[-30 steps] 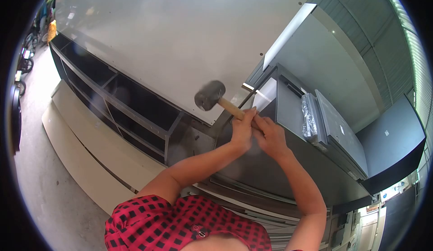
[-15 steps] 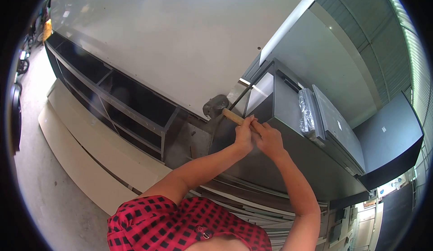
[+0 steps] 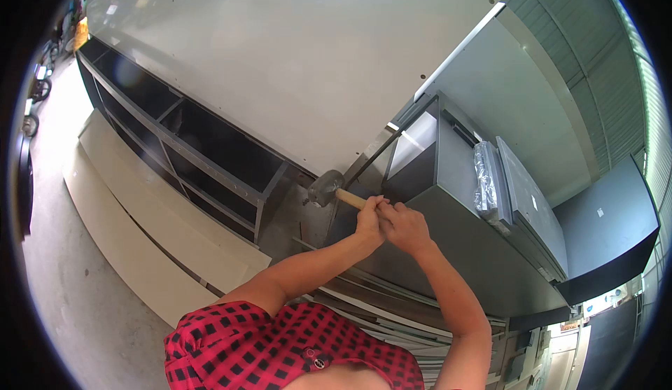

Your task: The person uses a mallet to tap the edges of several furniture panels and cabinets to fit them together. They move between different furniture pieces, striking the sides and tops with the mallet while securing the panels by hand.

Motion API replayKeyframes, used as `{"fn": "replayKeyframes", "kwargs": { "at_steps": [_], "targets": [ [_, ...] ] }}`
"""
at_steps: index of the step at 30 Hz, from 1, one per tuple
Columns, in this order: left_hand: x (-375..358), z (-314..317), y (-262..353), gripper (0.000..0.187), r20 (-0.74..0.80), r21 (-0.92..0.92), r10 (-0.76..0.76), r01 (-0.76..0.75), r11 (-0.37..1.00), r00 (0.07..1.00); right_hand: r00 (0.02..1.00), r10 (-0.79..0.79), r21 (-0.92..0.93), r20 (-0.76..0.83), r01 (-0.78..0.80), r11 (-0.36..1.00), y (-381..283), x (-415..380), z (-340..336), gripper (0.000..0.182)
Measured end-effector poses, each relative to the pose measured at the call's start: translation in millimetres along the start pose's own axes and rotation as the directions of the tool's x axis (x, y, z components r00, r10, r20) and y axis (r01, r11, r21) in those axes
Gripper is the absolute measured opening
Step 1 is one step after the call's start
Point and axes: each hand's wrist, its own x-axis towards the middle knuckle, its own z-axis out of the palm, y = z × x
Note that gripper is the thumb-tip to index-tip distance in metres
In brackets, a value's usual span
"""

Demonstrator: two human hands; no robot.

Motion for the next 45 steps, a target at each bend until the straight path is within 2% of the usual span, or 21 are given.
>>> {"fn": "replayKeyframes", "kwargs": {
  "at_steps": [8, 12, 14, 15, 17, 18, 20, 22, 25, 27, 29, 32, 34, 36, 37, 38, 39, 40, 41, 43, 45],
  "targets": [
    [29, -6, -4, 0.011, -0.015, -0.085, -0.059, 0.057, 0.995, 0.998, 0.995, 0.091, -0.041, 0.031, -0.090, 0.995, 5, 6, 10, 0.029],
    [21, -4, 5, 0.011, 0.002, -0.089, -0.022, 0.022, 0.996, 1.000, 1.000, 0.019, -0.047, 0.012, -0.018, 0.999, -3, 10, 6, 0.030],
    [-7, 12, 23, 0.013, -0.047, 0.049, 0.098, -0.095, 0.994, 0.994, 1.000, 0.013, 0.040, -0.028, -0.012, 0.999, -20, 16, -9, 0.033],
    [-10, 15, 31, 0.013, -0.038, 0.048, 0.113, -0.111, 0.993, 0.993, 0.999, -0.001, 0.039, -0.039, 0.002, 0.999, -26, 19, -11, 0.033],
    [-16, 23, 50, 0.015, 0.087, 0.209, 0.316, -0.328, 0.921, 0.945, 0.987, -0.008, 0.192, -0.162, 0.039, 0.981, -38, 31, -15, 0.037],
    [-17, 29, 61, 0.015, 0.100, 0.210, 0.331, -0.345, 0.915, 0.938, 0.984, -0.020, 0.191, -0.177, 0.054, 0.980, -45, 40, -20, 0.037],
    [-25, 52, 87, 0.020, 0.243, 0.296, 0.482, -0.538, 0.790, 0.842, 0.976, 0.067, 0.366, -0.206, 0.013, 0.930, -58, 59, -32, 0.041],
    [-32, 81, 110, 0.019, 0.322, 0.261, 0.523, -0.605, 0.753, 0.789, 0.956, 0.023, 0.365, -0.294, 0.090, 0.927, -61, 82, -45, 0.041],
    [-48, 135, 151, 0.026, 0.483, 0.232, 0.628, -0.781, 0.580, 0.610, 0.915, -0.012, 0.398, -0.404, 0.187, 0.898, -69, 131, -83, 0.038],
    [-76, 176, 170, 0.036, 0.563, 0.028, 0.625, -0.768, 0.639, 0.541, 0.882, -0.017, 0.392, -0.472, 0.227, 0.891, -85, 161, -114, 0.035],
    [-96, 207, 194, 0.048, 0.638, 0.008, 0.603, -0.787, 0.617, 0.479, 0.831, -0.049, 0.342, -0.554, 0.281, 0.897, -89, 191, -134, 0.038],
    [-90, 254, 231, 0.047, 0.698, -0.028, 0.589, -0.807, 0.591, 0.407, 0.750, -0.107, 0.261, -0.653, 0.355, 0.898, -95, 228, -164, 0.042],
    [-93, 285, 246, 0.039, 0.733, 0.008, 0.594, -0.878, 0.479, 0.331, 0.718, -0.129, 0.229, -0.684, 0.379, 0.897, -103, 244, -185, 0.045],
    [-94, 310, 254, 0.035, 0.759, 0.005, 0.583, -0.897, 0.443, 0.292, 0.719, 0.047, 0.405, -0.694, 0.336, 0.850, -108, 255, -199, 0.045],
    [-97, 317, 255, 0.031, 0.783, 0.005, 0.565, -0.912, 0.409, 0.258, 0.720, 0.040, 0.403, -0.693, 0.340, 0.850, -111, 255, -204, 0.045],
    [-99, 322, 254, 0.031, 0.782, 0.001, 0.570, -0.914, 0.406, 0.253, 0.729, 0.099, 0.490, -0.678, 0.347, 0.799, -112, 255, -209, 0.043],
    [-101, 327, 253, 0.029, 0.784, 0.064, 0.542, -0.908, 0.415, 0.303, 0.738, 0.157, 0.573, -0.656, 0.352, 0.741, -113, 256, -212, 0.041],
    [-104, 331, 252, 0.028, 0.783, 0.128, 0.513, -0.898, 0.422, 0.353, 0.738, 0.152, 0.570, -0.658, 0.356, 0.740, -112, 257, -213, 0.041],
    [-106, 332, 252, 0.028, 0.783, 0.123, 0.516, -0.899, 0.419, 0.348, 0.731, 0.198, 0.598, -0.654, 0.338, 0.727, -112, 257, -213, 0.040],
    [-105, 333, 249, 0.030, 0.778, 0.256, 0.490, -0.910, 0.325, 0.394, 0.722, 0.239, 0.623, -0.649, 0.324, 0.712, -109, 256, -213, 0.039],
    [-96, 336, 247, 0.031, 0.785, 0.249, 0.484, -0.912, 0.325, 0.387, 0.747, 0.272, 0.666, -0.607, 0.292, 0.687, -108, 255, -213, 0.037]
  ]
}}
